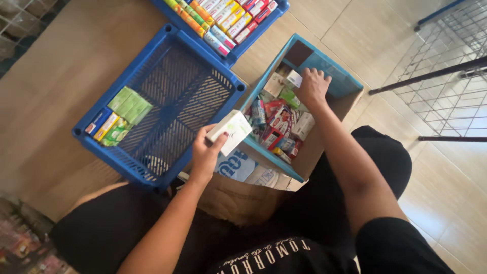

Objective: The person sits on the floor and organizes small boxes of various products from a blue basket into a cardboard box. They pick up items one by one, inspect them, and place them into the box, occasionally rearranging items within the basket.

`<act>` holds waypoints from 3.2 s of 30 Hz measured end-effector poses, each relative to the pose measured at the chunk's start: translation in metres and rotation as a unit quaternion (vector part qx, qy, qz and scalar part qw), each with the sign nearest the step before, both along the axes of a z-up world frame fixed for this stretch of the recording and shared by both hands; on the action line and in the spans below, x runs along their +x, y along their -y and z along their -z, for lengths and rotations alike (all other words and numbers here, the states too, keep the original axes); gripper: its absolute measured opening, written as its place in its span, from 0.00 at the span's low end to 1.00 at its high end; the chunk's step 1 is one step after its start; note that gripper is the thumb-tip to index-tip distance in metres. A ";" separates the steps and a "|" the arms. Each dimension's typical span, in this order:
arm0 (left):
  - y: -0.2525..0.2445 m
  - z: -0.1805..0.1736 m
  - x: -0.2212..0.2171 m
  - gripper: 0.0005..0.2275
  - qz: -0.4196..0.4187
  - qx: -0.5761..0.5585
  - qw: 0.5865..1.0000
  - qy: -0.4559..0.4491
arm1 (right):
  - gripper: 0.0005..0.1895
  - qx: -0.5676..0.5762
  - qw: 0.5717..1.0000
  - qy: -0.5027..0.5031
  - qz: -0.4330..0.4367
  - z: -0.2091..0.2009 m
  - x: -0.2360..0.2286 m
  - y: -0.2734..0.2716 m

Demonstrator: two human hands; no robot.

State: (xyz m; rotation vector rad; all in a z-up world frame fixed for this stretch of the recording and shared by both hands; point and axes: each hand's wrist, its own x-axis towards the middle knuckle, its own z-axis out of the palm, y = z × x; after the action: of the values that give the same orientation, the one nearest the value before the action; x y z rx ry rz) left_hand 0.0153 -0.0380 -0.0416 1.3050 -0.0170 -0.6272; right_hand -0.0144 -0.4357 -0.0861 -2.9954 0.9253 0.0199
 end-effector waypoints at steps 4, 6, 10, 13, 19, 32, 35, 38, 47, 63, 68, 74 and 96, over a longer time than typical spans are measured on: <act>0.006 0.005 -0.006 0.18 -0.025 -0.052 0.998 -0.016 | 0.27 0.135 0.986 0.055 -0.083 -0.090 -0.009 -0.054; 0.004 0.002 -0.006 0.18 -0.013 -0.031 0.998 -0.055 | 0.27 0.186 0.955 0.143 -0.181 -0.127 -0.025 -0.090; -0.001 -0.005 -0.011 0.19 0.016 -0.039 0.990 -0.135 | 0.28 0.140 0.896 0.255 -0.335 -0.160 -0.066 -0.168; -0.004 -0.011 -0.014 0.19 0.042 -0.060 0.983 -0.167 | 0.27 0.103 0.887 0.250 -0.374 -0.163 -0.081 -0.211; -0.008 -0.009 -0.008 0.18 0.037 -0.059 0.982 -0.174 | 0.23 0.258 0.840 0.235 -0.415 -0.158 -0.072 -0.223; -0.002 0.016 0.008 0.23 0.075 -0.079 0.990 -0.086 | 0.36 0.727 0.671 0.144 -0.026 -0.107 -0.050 -0.185; 0.004 0.027 0.012 0.30 0.049 -0.094 0.990 -0.088 | 0.40 0.674 0.722 0.140 -0.068 -0.107 -0.049 -0.182; 0.008 0.030 0.010 0.39 0.066 -0.108 0.992 0.013 | 0.43 0.635 0.743 0.163 -0.131 -0.110 -0.047 -0.187; -0.005 -0.006 0.007 0.38 0.091 -0.051 0.975 0.195 | 0.55 0.530 0.795 0.170 -0.242 -0.131 -0.046 -0.194; -0.004 -0.007 0.009 0.30 0.061 -0.211 0.971 -0.091 | 0.51 0.718 0.678 0.042 -0.152 -0.125 -0.051 -0.164; -0.009 -0.013 0.011 0.35 0.123 -0.164 0.979 0.006 | 0.48 0.712 0.676 0.078 -0.175 -0.120 -0.052 -0.161; -0.008 -0.016 0.004 0.36 0.125 -0.144 0.976 0.101 | 0.53 0.665 0.730 0.032 -0.154 -0.129 -0.052 -0.166; -0.022 -0.068 0.010 0.39 0.167 0.292 0.779 0.528 | 0.45 0.476 0.817 0.126 -0.299 -0.120 -0.053 -0.188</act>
State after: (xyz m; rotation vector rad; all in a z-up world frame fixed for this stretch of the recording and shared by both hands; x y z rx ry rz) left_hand 0.0255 -0.0163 0.0261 2.1543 -1.0785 -0.0916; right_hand -0.0672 -0.2477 0.0341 -2.1075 -0.1169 0.0624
